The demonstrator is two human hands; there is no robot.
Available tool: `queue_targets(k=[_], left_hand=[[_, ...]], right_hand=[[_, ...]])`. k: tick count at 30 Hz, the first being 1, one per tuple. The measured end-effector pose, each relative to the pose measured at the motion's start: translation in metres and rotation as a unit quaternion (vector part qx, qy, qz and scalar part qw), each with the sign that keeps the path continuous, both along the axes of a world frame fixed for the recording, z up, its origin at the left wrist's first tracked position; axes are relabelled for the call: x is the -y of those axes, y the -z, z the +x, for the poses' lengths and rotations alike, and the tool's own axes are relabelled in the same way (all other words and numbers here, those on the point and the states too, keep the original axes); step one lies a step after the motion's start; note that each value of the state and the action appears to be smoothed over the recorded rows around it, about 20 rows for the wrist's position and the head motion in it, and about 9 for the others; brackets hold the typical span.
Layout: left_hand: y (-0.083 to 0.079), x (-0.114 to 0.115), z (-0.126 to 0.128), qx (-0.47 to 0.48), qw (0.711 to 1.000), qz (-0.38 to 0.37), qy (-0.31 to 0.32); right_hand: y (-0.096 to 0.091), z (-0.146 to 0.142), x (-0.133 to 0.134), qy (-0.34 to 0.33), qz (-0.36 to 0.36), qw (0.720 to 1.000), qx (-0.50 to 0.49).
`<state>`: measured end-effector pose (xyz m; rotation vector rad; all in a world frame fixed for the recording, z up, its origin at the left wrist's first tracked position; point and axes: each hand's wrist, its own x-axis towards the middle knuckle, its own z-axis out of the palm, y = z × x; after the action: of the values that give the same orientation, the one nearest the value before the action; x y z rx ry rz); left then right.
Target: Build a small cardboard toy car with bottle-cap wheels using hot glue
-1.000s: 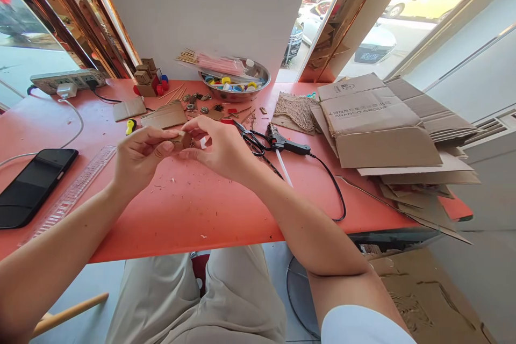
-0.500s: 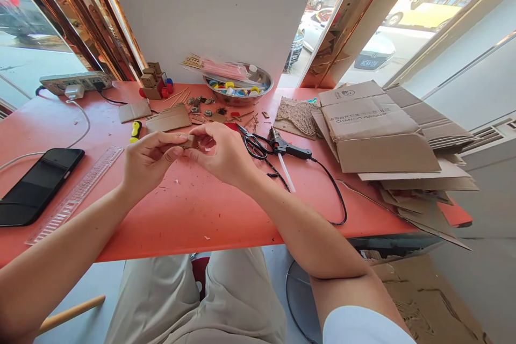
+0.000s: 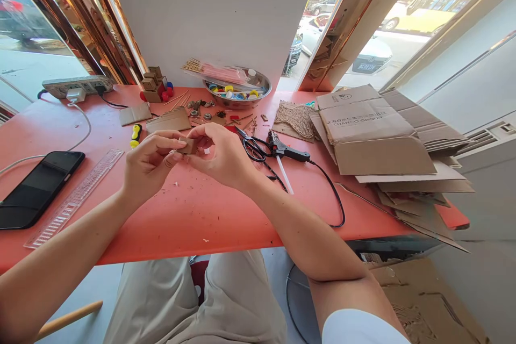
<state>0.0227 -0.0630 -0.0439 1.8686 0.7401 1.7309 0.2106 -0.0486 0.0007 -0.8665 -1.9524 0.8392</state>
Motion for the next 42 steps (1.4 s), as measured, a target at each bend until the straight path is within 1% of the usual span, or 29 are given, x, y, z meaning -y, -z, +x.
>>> queue_targets(k=[7, 11, 20, 25, 34, 42], left_hand=[[-0.0027, 0.0023, -0.0006, -0.009, 1.0, -0.004, -0.003], [-0.0032, 0.0032, -0.0015, -0.008, 1.0, -0.02, -0.011], [-0.0028, 0.0034, -0.0009, -0.006, 1.0, -0.015, -0.018], [-0.0032, 0.0036, -0.0002, 0.003, 1.0, -0.005, -0.011], [-0.0078, 0.0043, 0.0001, 0.003, 1.0, -0.022, -0.014], [-0.0098, 0.0039, -0.0019, -0.019, 1.0, -0.016, -0.018]], right_hand=[[-0.0013, -0.0009, 0.0013, 0.013, 0.021, 0.999, 0.023], [-0.0028, -0.0013, 0.0029, 0.007, 0.014, 1.0, 0.019], [-0.004, -0.002, 0.003, -0.007, -0.015, 1.0, 0.01], [-0.0032, -0.002, 0.0031, 0.001, -0.016, 1.0, 0.003], [-0.0035, -0.0018, 0.0033, 0.002, -0.015, 1.0, 0.011], [-0.0019, -0.0018, 0.0018, -0.003, -0.017, 1.0, 0.002]])
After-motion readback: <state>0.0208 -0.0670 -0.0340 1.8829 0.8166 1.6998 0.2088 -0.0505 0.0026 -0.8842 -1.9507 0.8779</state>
